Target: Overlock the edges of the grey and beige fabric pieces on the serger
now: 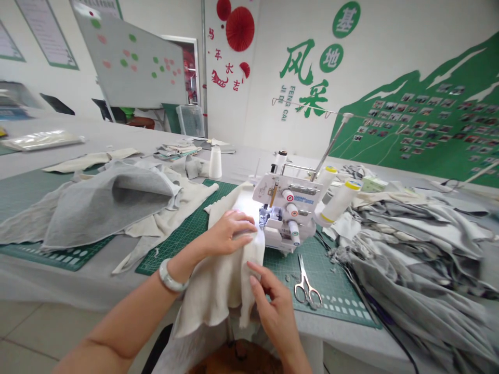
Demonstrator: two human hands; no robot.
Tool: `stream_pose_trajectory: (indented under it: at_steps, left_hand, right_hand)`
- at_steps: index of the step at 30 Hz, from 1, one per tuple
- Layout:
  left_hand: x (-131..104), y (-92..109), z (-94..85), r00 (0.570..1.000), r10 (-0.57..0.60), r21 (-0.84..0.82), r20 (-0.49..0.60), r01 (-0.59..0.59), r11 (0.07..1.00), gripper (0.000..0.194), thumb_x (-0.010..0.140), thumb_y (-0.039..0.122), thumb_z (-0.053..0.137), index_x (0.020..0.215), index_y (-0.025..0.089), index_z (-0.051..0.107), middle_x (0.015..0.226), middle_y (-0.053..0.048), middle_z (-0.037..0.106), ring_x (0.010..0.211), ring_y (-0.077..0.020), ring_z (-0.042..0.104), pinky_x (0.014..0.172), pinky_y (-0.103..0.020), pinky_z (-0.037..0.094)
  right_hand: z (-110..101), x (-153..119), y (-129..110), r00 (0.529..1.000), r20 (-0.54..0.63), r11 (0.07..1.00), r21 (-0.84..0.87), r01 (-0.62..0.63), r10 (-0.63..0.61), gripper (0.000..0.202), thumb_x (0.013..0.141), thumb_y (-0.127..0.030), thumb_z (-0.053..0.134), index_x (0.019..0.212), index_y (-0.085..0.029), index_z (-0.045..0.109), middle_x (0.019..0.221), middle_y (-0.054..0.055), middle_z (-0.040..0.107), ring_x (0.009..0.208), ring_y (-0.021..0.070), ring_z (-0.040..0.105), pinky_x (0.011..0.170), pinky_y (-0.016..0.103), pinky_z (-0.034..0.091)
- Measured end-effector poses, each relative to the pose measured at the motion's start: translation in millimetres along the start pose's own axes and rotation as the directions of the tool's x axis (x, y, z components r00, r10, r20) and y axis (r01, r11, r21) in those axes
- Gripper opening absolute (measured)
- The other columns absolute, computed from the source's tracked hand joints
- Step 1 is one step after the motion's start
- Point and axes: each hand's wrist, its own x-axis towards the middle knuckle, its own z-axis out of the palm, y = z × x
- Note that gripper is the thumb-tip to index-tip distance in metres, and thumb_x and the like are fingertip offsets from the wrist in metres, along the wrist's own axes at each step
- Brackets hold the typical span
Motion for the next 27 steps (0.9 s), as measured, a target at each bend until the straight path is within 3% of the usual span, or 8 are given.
stream_pose_trajectory:
  at_steps: [8,17,23,27]
  left_hand:
    - [3.4,-15.1,3.9,0.999,-0.045,-0.012,0.023,0.045,0.999,0.026,0.090,0.032,0.055,0.111,0.023,0.067,0.123,-0.006,0.063,0.118,-0.0224,0.054,0.113,-0.043,0.026]
    - [11.2,-27.5,5.8,0.999,0.028,-0.058,-0.025,-0.029,0.998,0.028,0.088,0.029,0.059,0.112,0.017,0.067,0.122,-0.011,0.063,0.117,-0.0233,0.055,0.108,-0.041,0.036]
    - [1.3,-4.8,2.9,0.991,0.005,0.023,-0.131,-0.002,1.000,0.028,0.092,0.030,0.054,0.114,0.016,0.064,0.116,-0.011,0.064,0.113,-0.0231,0.056,0.102,-0.039,0.041]
    - [-9.0,10.1,4.9,0.999,0.037,0.033,-0.029,-0.036,0.999,0.028,0.090,0.029,0.058,0.115,0.019,0.063,0.119,-0.009,0.062,0.113,-0.0231,0.054,0.104,-0.041,0.038]
  right_hand:
    - [-2.5,2.1,-4.9,1.000,-0.001,0.998,-0.051,0.023,-0.023,0.035,0.092,-0.040,0.051,0.109,-0.018,0.072,0.072,0.003,0.066,0.059,0.0144,0.052,0.056,0.024,0.040]
    - [-3.8,-0.9,-7.3,0.998,0.034,0.996,-0.063,0.062,-0.060,0.031,0.092,-0.037,0.051,0.105,-0.018,0.072,0.082,0.005,0.071,0.065,0.0146,0.057,0.060,0.022,0.043]
    - [-3.6,-0.4,-5.7,0.997,0.045,0.996,-0.066,0.064,-0.061,0.032,0.092,-0.037,0.050,0.107,-0.018,0.072,0.075,0.003,0.068,0.058,0.0128,0.053,0.055,0.022,0.041]
    - [-1.8,0.3,-4.0,0.997,0.050,0.996,-0.065,0.053,-0.050,0.032,0.092,-0.037,0.051,0.105,-0.017,0.072,0.074,0.003,0.068,0.058,0.0129,0.052,0.055,0.022,0.041]
